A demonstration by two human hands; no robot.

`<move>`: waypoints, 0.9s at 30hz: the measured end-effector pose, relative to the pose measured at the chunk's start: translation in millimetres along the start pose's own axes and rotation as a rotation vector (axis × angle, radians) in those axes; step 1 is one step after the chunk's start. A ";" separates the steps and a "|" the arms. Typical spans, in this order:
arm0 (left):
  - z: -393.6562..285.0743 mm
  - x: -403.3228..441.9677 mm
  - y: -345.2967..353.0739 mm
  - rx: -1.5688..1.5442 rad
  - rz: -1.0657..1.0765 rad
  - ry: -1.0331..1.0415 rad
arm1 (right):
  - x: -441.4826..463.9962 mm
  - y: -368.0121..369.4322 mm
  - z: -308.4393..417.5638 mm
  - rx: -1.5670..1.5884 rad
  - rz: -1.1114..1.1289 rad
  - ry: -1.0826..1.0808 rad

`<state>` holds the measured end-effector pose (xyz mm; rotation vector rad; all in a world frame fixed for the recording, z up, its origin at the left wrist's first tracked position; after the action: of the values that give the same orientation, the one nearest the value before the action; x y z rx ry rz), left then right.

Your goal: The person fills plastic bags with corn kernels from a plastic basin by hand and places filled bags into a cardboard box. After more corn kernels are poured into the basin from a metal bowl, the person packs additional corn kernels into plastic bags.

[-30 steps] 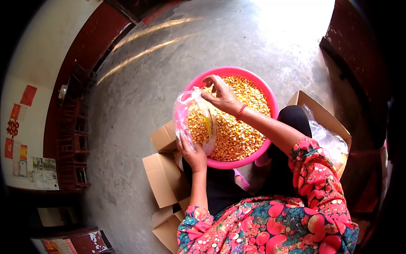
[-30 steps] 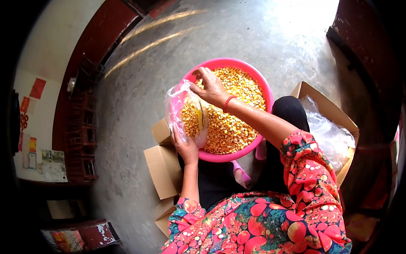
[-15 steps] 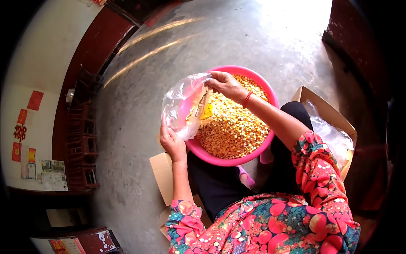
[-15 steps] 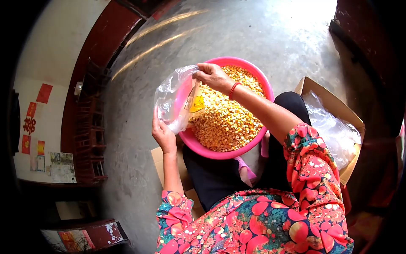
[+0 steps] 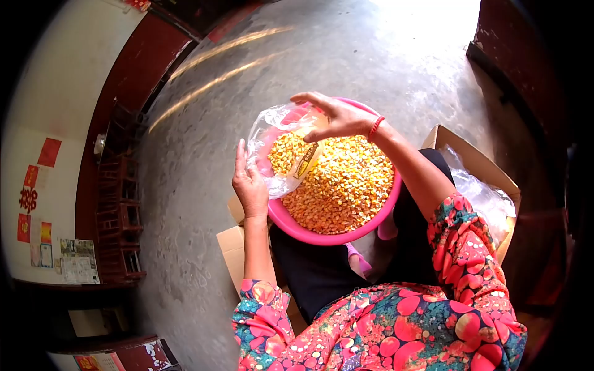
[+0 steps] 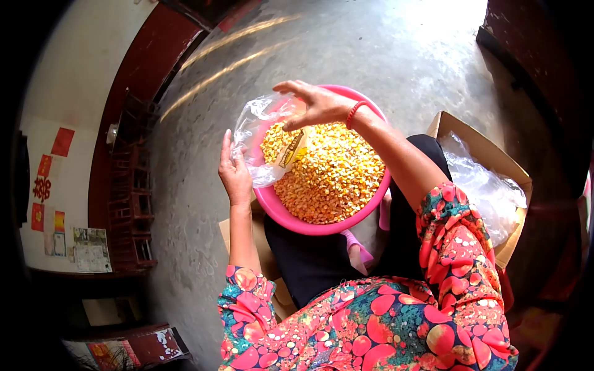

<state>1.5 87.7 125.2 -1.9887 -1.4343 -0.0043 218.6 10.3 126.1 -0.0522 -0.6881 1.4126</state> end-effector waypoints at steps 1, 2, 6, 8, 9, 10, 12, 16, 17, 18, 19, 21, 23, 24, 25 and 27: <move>-0.4 -2.6 2.0 0.000 0.002 -0.001 | -1.5 9.8 6.1 -0.024 -0.041 -0.117; -2.4 -5.3 1.0 -0.034 -0.028 0.024 | -2.1 22.3 1.4 -0.118 0.022 -0.014; 24.6 -18.8 -20.4 -0.098 -0.061 -0.161 | 4.9 28.3 -17.3 -0.124 -0.095 0.048; 56.9 -27.4 -20.7 -0.272 -0.026 -0.354 | 7.1 17.9 -20.8 0.230 -0.157 0.199; 67.3 -32.9 -27.1 -0.271 -0.029 -0.355 | 6.6 11.6 -23.4 0.322 -0.188 0.235; 68.3 -41.8 -20.0 -0.359 0.130 -0.519 | 6.8 5.0 -21.0 0.389 -0.250 0.219; 65.3 -56.1 -14.3 -0.432 0.327 -0.675 | 5.4 -3.3 -19.9 0.485 -0.319 0.212; 50.3 -48.9 -28.9 -0.612 0.368 -0.669 | 5.4 -4.9 -17.1 0.668 -0.331 0.139; 45.9 -45.0 -34.3 -0.610 0.368 -0.669 | 5.1 -6.1 -12.2 0.669 -0.333 0.139; 41.3 -39.5 -39.8 -0.698 0.334 -0.637 | 4.8 -4.2 -6.1 0.733 -0.299 0.111; 34.4 -34.0 -44.2 -0.785 0.298 -0.605 | 4.7 -3.3 2.1 0.797 -0.265 0.084; 21.3 -26.9 -46.3 -0.861 0.254 -0.586 | 2.3 -2.2 14.3 0.822 -0.217 0.083; -7.5 -18.8 -49.6 -0.986 0.167 -0.508 | 2.7 -1.5 19.9 0.846 -0.169 0.085; -15.0 -16.2 -49.8 -1.015 0.155 -0.491 | 3.1 -0.3 21.1 0.884 -0.141 0.078; -14.1 -14.3 -49.8 -1.016 0.157 -0.494 | 3.3 0.0 22.6 0.922 -0.114 0.073; -8.0 -8.0 -63.5 -0.862 0.024 -0.423 | 2.7 -4.7 23.4 0.970 -0.103 0.042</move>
<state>-52.1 87.3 161.0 -2.8249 -1.8762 -0.2424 211.8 3.4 148.1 0.6997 0.0805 1.5096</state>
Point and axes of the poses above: each hand's wrist, its own x-axis towards the middle knuckle, its own y-axis out of the palm, z = x × y, the point moved 7 cm from there along x, towards the middle knuckle, and after that the axes turned 1 degree about -y, right-handed, at the moved point
